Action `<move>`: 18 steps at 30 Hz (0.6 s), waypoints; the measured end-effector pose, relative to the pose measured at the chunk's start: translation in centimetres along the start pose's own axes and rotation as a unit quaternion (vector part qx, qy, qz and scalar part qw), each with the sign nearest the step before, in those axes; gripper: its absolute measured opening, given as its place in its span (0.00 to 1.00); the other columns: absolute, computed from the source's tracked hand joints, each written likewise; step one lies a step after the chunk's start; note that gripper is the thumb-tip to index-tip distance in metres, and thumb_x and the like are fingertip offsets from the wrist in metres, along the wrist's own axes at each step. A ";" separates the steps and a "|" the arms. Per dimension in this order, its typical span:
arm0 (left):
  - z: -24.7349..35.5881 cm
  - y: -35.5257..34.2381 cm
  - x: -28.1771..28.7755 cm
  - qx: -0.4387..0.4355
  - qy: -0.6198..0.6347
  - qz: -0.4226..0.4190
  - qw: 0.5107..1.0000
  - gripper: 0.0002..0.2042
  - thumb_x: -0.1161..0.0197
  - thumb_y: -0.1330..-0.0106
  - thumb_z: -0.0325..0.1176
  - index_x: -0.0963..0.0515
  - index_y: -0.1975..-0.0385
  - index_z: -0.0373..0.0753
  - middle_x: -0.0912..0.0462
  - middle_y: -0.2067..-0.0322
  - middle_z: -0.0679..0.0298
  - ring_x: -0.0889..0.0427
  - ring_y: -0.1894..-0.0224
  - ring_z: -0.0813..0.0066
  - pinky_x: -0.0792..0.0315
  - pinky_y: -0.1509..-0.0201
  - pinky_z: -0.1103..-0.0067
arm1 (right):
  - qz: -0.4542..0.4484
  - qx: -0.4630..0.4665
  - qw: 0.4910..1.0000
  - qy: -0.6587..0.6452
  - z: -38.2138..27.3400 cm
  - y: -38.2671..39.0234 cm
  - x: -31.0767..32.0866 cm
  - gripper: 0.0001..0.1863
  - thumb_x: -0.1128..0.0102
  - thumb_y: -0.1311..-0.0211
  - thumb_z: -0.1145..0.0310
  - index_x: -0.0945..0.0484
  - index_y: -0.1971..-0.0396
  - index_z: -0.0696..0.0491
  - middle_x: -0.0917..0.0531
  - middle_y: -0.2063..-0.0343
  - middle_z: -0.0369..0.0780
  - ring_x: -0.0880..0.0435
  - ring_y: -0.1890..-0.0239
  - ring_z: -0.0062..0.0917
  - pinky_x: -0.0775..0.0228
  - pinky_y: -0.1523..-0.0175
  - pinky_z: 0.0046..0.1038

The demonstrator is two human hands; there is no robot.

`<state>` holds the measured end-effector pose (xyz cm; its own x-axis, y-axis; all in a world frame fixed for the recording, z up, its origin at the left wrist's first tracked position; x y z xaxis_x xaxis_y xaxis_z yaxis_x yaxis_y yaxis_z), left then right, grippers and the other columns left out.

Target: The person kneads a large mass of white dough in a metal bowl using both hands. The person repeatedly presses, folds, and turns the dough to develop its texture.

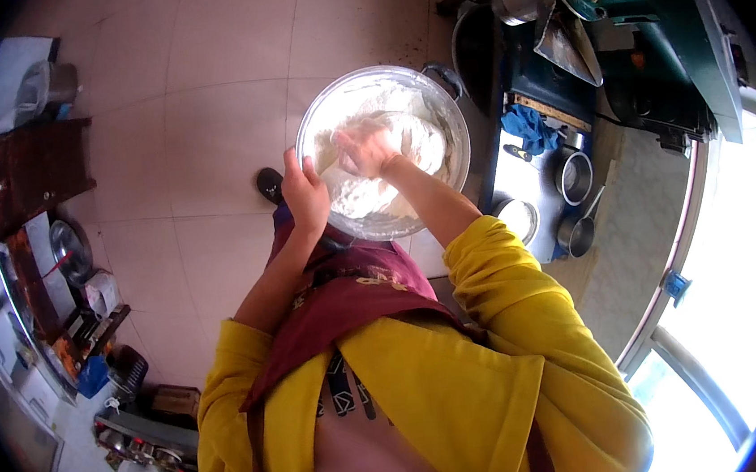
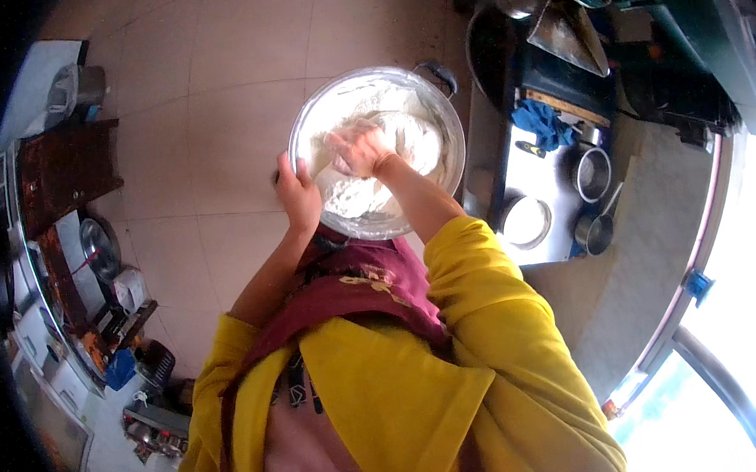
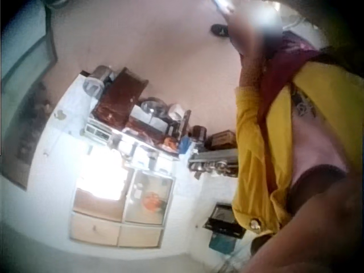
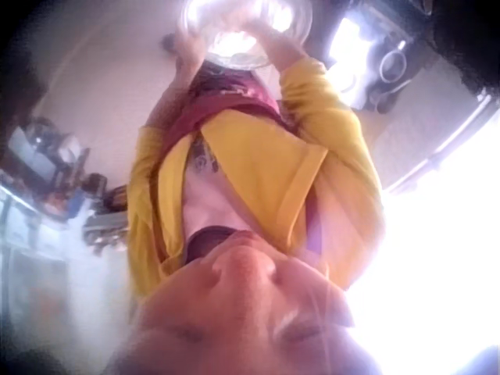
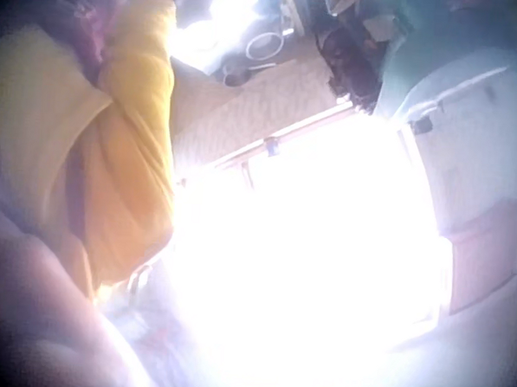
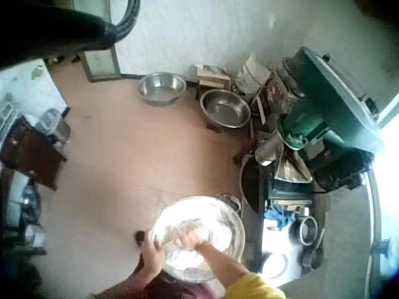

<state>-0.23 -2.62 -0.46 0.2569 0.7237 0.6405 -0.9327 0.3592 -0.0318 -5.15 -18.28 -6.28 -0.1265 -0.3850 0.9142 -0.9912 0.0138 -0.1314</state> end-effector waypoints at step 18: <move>-0.4 1.0 -0.2 0.037 0.027 -0.014 0.999 0.11 0.51 0.32 0.29 0.34 0.53 0.35 0.20 0.69 0.45 0.22 0.63 0.43 0.32 0.63 0.57 | -0.336 -0.272 0.901 -0.017 2.5 4.1 10.1 0.49 0.27 0.68 0.46 0.34 0.46 0.62 0.21 0.57 0.54 0.21 0.55 0.43 0.31 0.47 0.34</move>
<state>-1.10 -2.18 -0.91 0.2953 0.7456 0.5974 -0.9403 0.3376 0.0436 -10.39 -24.45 1.43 0.5015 -0.5037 0.7034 -0.7164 0.2140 0.6641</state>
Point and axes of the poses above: each hand's wrist, its own y-axis away from the middle knuckle, its own x-axis out of the back of the hand, z = x × y, the point moved 1 cm from there along -y, towards the middle knuckle
